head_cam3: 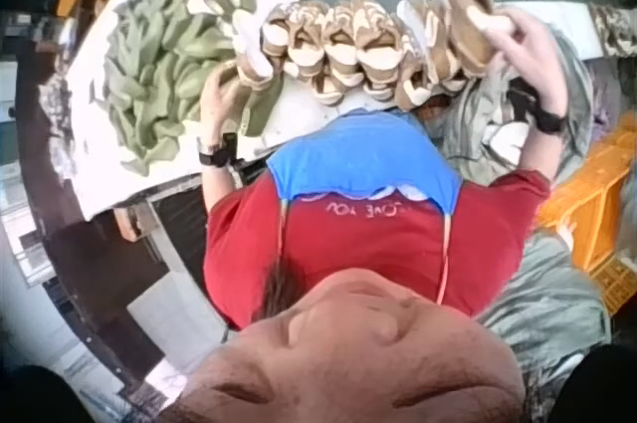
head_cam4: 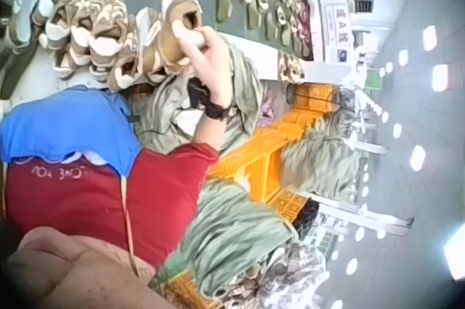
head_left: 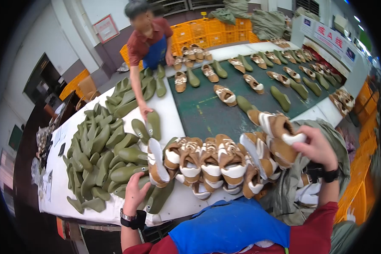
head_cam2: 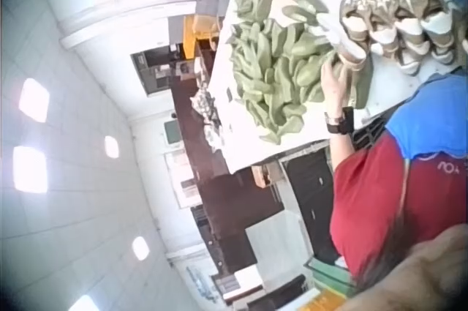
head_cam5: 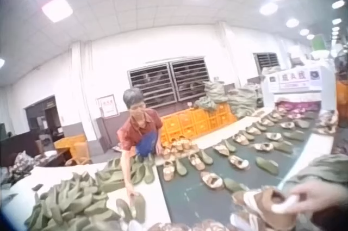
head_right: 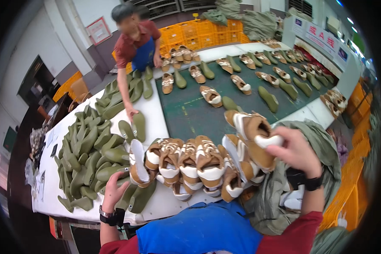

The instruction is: Sorting and inspecting shoes from a large bag and placing them onto shoe lasts on a production table.

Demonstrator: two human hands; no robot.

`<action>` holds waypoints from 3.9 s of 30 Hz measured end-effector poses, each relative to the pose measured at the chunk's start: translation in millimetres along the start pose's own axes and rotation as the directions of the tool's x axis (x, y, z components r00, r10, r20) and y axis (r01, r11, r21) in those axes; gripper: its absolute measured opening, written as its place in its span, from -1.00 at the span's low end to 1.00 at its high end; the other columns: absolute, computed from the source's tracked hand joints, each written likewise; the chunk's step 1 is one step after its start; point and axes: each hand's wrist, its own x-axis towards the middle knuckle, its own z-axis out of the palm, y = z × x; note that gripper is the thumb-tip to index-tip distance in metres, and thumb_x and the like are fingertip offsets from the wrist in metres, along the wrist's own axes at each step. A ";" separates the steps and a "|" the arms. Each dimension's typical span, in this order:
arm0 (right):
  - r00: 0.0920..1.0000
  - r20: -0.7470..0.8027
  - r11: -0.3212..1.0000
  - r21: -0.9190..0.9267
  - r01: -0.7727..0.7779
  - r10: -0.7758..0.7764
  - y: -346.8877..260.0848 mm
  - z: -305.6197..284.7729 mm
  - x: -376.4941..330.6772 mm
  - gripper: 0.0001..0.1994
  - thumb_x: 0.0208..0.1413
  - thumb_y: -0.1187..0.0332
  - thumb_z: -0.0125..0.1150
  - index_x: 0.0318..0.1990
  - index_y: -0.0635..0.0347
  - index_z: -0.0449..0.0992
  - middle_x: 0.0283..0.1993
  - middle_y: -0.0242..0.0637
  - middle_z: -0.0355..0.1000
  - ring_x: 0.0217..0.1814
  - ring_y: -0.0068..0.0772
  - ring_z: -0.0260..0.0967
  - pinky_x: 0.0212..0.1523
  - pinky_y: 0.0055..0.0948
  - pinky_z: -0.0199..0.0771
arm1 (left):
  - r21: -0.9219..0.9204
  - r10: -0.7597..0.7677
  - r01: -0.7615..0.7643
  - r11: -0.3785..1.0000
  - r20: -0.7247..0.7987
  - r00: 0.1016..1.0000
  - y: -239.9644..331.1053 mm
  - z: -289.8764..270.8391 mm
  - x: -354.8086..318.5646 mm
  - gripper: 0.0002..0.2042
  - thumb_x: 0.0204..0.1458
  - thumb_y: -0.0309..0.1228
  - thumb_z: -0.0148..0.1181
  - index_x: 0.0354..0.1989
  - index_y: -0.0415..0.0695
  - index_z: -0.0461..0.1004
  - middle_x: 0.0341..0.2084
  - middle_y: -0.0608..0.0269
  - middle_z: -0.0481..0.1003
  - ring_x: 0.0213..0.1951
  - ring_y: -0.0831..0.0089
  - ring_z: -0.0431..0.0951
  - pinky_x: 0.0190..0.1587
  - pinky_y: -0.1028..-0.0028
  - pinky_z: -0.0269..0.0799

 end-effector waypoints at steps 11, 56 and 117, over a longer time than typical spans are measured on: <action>0.988 0.153 0.978 -0.202 0.046 -0.015 -115.8 15.9 148.6 -0.74 -0.04 0.24 0.14 -0.49 0.29 0.36 -0.66 -0.47 0.24 -0.76 -0.74 0.12 -0.76 -0.70 0.10 | -0.022 0.025 -0.020 1.000 0.244 0.970 -122.6 -1.4 158.7 -0.58 -0.15 -0.31 0.16 -0.08 -0.23 0.34 -0.35 -0.03 0.49 -0.27 0.11 0.49 -0.16 0.31 0.38; 0.959 0.253 0.755 -0.603 0.258 -0.126 -33.1 131.6 266.9 -0.62 -0.06 0.23 0.04 -0.09 0.23 0.40 -0.21 -0.03 0.43 -0.15 -0.06 0.38 -0.13 -0.25 0.38 | -0.661 0.234 0.198 0.724 0.505 0.831 -4.1 -50.1 32.8 -0.61 -0.09 -0.61 0.04 0.00 -0.32 0.27 -0.11 0.05 0.38 0.01 0.33 0.34 0.05 0.41 0.22; 0.976 0.168 0.805 0.555 -0.211 0.141 380.7 22.1 -167.9 -0.69 -0.05 0.27 0.12 -0.17 0.23 0.43 -0.33 -0.06 0.42 -0.34 -0.31 0.40 -0.36 -0.29 0.37 | -0.256 0.779 -0.854 0.452 0.580 0.238 424.1 405.8 -45.3 -0.18 -0.40 -0.36 0.29 0.18 -0.01 0.08 -0.17 0.20 0.30 0.04 0.10 0.20 0.12 0.05 0.00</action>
